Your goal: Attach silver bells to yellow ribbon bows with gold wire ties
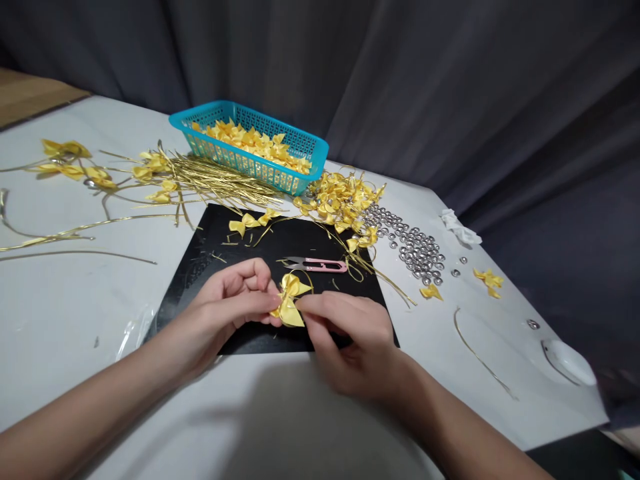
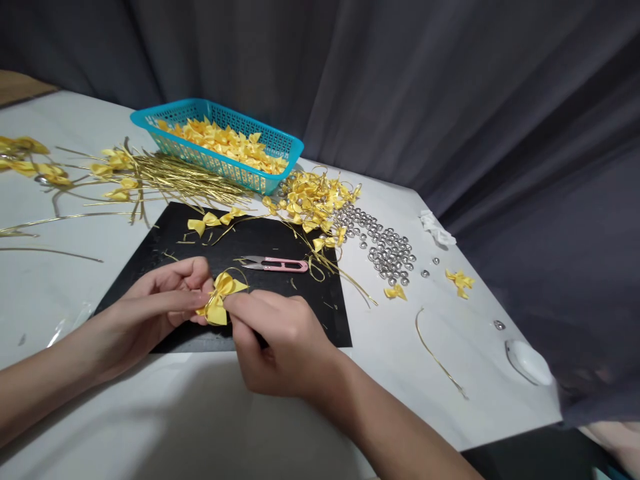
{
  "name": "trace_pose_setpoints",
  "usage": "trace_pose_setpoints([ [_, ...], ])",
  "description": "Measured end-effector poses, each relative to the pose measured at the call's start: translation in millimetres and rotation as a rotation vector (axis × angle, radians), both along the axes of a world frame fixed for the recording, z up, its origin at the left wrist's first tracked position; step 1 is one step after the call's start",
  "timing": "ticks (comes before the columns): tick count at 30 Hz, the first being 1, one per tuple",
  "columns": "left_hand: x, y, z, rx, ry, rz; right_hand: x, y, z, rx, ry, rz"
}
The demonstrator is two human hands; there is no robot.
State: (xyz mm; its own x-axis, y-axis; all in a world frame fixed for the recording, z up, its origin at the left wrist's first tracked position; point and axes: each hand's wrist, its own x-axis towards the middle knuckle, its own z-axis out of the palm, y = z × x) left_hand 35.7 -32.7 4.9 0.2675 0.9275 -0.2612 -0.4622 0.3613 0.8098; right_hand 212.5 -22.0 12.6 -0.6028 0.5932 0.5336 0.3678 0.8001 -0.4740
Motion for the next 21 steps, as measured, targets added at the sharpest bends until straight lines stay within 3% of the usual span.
trace_pose_setpoints([
  [6,0.0,1.5,-2.0,0.051,0.014,-0.005,-4.4,-0.7,-0.6,0.001,0.160,-0.032],
  [21,0.2,0.3,-2.1,0.064,0.053,0.020,-2.9,2.3,-2.0,0.032,0.084,0.008],
])
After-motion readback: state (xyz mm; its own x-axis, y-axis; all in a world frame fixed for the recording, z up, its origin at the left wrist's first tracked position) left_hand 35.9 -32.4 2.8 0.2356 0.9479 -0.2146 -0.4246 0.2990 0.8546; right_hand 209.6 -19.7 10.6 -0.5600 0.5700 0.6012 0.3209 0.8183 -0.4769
